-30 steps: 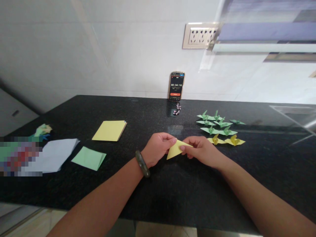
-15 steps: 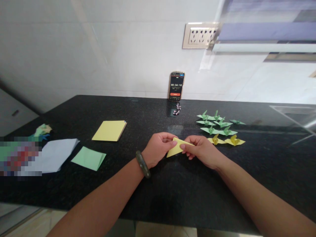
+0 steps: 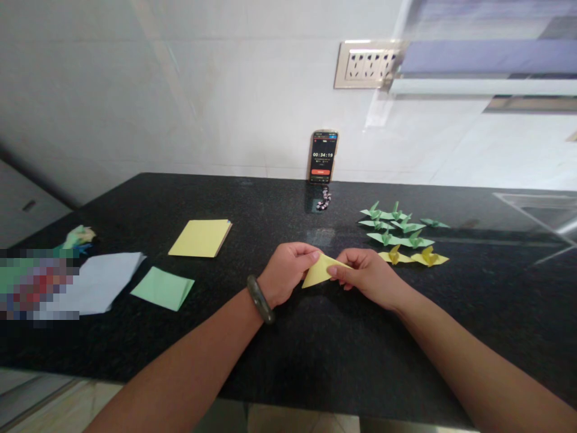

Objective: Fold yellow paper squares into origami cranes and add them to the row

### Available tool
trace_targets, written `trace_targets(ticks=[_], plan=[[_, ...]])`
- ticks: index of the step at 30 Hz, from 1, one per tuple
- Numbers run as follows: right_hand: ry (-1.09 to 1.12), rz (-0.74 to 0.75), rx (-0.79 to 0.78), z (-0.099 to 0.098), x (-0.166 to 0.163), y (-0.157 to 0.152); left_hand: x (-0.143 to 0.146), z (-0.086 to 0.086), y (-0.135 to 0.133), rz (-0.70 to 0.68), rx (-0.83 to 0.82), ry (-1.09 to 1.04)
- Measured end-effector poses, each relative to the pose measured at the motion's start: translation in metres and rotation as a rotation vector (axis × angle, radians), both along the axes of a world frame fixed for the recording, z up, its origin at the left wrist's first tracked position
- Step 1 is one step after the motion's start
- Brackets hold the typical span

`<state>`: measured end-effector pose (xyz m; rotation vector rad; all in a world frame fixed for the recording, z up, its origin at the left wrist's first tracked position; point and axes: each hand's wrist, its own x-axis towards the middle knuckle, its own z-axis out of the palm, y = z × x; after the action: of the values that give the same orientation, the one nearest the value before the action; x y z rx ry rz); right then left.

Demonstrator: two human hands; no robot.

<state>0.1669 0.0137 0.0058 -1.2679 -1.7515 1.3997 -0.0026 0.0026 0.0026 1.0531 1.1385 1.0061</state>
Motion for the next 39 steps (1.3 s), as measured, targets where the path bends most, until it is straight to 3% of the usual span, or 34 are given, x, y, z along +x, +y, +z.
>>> trace_targets(ticks=[6,13,19,25,29,39], plan=[[0.006,-0.022,-0.042,0.0,0.0,0.0,0.0,0.005,-0.001,-0.1,-0.065,-0.133],[-0.048,-0.02,0.031,-0.004,-0.001,-0.002,0.003,0.0,-0.002,0.051,0.055,0.069],[-0.089,-0.019,0.082,-0.007,-0.003,-0.002,0.005,0.002,-0.002,0.059,0.093,0.118],[-0.027,0.055,0.008,-0.005,-0.004,-0.004,0.008,0.005,-0.005,0.056,0.197,0.236],[-0.037,-0.003,-0.002,-0.001,-0.004,-0.004,0.009,0.006,-0.007,0.039,0.176,0.223],[-0.089,0.028,0.067,0.0,-0.001,-0.001,0.01,0.007,-0.009,0.064,0.156,0.228]])
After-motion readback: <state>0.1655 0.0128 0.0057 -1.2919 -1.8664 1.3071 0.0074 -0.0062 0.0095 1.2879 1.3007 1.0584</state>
